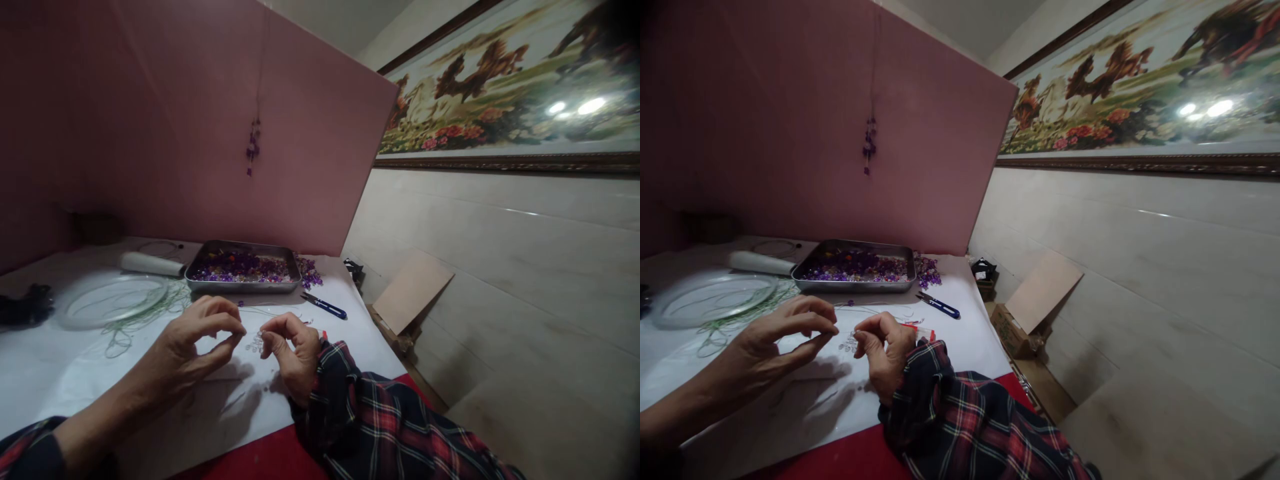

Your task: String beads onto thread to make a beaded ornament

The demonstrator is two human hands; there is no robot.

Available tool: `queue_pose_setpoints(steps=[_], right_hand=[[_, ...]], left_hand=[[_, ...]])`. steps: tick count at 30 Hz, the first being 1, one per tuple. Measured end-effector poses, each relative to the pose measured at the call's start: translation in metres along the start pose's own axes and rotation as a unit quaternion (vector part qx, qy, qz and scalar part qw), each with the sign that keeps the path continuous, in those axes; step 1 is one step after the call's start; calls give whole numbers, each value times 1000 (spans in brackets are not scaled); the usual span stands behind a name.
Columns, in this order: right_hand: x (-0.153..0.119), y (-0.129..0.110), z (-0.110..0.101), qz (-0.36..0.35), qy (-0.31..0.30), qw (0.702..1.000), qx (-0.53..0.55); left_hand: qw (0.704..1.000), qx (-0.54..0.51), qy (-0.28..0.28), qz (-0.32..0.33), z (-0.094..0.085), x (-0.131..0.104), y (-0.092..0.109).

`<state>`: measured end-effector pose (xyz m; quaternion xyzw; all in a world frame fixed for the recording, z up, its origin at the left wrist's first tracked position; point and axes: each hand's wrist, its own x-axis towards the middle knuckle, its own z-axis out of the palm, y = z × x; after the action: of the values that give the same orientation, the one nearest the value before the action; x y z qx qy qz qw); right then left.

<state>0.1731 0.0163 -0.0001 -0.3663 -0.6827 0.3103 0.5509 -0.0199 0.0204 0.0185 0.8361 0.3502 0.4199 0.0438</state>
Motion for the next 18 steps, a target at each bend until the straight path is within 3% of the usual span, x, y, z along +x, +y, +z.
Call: queue_pose_setpoints(steps=[18], right_hand=[[0, 1, 1, -2, -9, 1000, 0]], left_hand=[[1000, 8, 7, 12, 1, 1, 0]])
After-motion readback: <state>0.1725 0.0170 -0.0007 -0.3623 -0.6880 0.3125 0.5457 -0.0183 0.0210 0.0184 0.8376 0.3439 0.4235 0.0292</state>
